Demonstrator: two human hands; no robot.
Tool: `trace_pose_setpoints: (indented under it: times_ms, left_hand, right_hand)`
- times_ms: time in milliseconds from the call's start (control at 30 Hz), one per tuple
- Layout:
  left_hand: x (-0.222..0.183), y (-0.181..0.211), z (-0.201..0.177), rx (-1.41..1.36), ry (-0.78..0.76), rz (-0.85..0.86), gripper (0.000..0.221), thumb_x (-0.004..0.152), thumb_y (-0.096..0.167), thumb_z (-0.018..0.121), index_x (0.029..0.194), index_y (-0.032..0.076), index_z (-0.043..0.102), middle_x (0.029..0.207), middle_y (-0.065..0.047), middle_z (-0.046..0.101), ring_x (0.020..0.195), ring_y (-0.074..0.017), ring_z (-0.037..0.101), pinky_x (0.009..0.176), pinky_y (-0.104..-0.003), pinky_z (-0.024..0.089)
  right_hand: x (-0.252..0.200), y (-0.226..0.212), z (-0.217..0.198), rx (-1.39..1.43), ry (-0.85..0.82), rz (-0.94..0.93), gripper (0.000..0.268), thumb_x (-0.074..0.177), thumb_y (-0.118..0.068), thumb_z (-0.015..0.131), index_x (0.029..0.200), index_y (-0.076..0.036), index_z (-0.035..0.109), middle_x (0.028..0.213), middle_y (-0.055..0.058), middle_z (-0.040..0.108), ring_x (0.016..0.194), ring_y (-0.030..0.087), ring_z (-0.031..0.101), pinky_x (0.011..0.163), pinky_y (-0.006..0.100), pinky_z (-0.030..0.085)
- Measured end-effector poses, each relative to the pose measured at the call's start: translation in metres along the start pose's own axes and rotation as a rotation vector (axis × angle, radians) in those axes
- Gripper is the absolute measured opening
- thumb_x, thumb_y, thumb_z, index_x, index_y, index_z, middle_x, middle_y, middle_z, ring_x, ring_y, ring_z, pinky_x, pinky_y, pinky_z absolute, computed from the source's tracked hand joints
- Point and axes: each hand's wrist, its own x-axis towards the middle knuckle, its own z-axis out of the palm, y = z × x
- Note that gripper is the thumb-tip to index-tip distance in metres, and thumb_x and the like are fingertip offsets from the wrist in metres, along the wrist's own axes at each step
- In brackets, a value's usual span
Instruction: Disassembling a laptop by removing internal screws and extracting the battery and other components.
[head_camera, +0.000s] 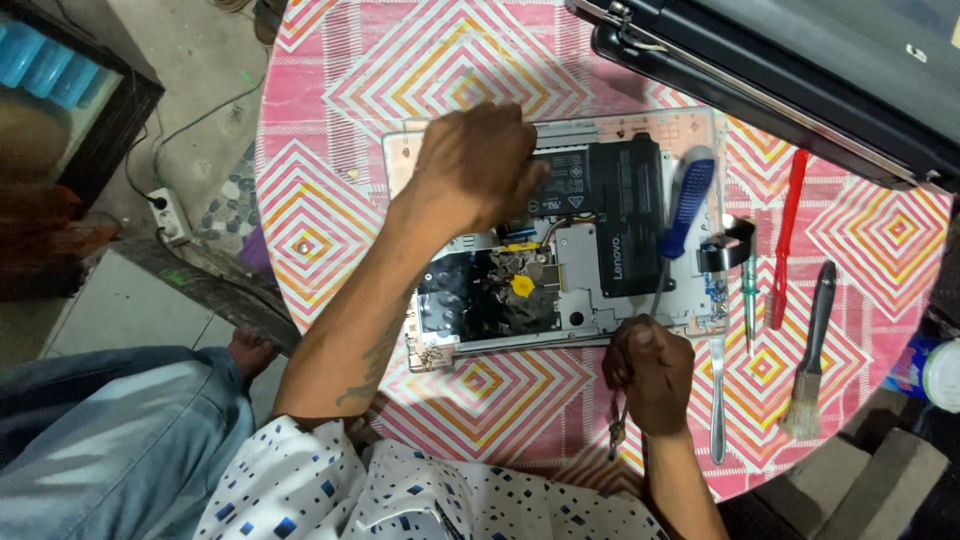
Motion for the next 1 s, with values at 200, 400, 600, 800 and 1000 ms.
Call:
trace_pose_setpoints:
  times_ms: [200, 400, 600, 800, 1000]
  left_hand:
    - [0.012, 0.016, 0.0, 0.069, -0.142, -0.254, 0.052, 0.101, 0.055, 0.06, 0.084, 0.007, 0.069, 0.1, -0.012, 0.072, 0.098, -0.0287, 0.071, 0.08, -0.039, 0.061]
    - [0.018, 0.02, -0.012, 0.022, -0.22, -0.344, 0.046, 0.104, 0.048, 0.051, 0.092, 0.008, 0.071, 0.108, -0.011, 0.073, 0.105, -0.03, 0.071, 0.083, -0.041, 0.062]
    - [0.005, -0.037, -0.019, -0.521, -0.084, -0.304, 0.04, 0.104, 0.033, 0.048, 0.071, 0.014, 0.056, 0.065, 0.0, 0.056, 0.06, -0.0158, 0.052, 0.055, -0.038, 0.039]
    - [-0.008, -0.086, -0.034, -0.726, 0.681, -0.178, 0.045, 0.106, 0.018, 0.061, 0.066, 0.014, 0.041, 0.065, 0.002, 0.048, 0.065, -0.0097, 0.047, 0.065, -0.03, 0.04]
    - [-0.015, -0.07, -0.037, -0.658, 0.529, -0.185, 0.033, 0.102, 0.009, 0.061, 0.071, 0.012, 0.052, 0.069, -0.001, 0.062, 0.082, -0.0157, 0.076, 0.075, -0.033, 0.065]
  right_hand:
    - [-0.005, 0.01, 0.012, -0.023, 0.109, -0.002, 0.049, 0.107, -0.031, 0.039, 0.063, -0.01, 0.039, 0.055, 0.002, 0.033, 0.044, 0.012, 0.034, 0.04, 0.026, 0.03]
    - [-0.004, 0.007, 0.016, -0.048, 0.159, 0.015, 0.048, 0.106, -0.037, 0.042, 0.065, -0.011, 0.041, 0.055, 0.0, 0.035, 0.043, 0.01, 0.036, 0.041, 0.025, 0.032]
    - [-0.005, 0.011, 0.011, -0.051, 0.112, 0.007, 0.047, 0.106, -0.037, 0.041, 0.066, -0.012, 0.041, 0.055, 0.001, 0.037, 0.043, 0.011, 0.038, 0.04, 0.025, 0.034]
    - [-0.004, 0.01, 0.011, -0.064, 0.088, 0.015, 0.049, 0.106, -0.04, 0.04, 0.067, -0.011, 0.043, 0.056, 0.002, 0.04, 0.045, 0.011, 0.041, 0.042, 0.025, 0.035]
    - [-0.004, 0.01, 0.012, -0.081, 0.082, -0.01, 0.049, 0.106, -0.039, 0.04, 0.066, -0.011, 0.043, 0.055, 0.002, 0.04, 0.043, 0.011, 0.041, 0.041, 0.025, 0.035]
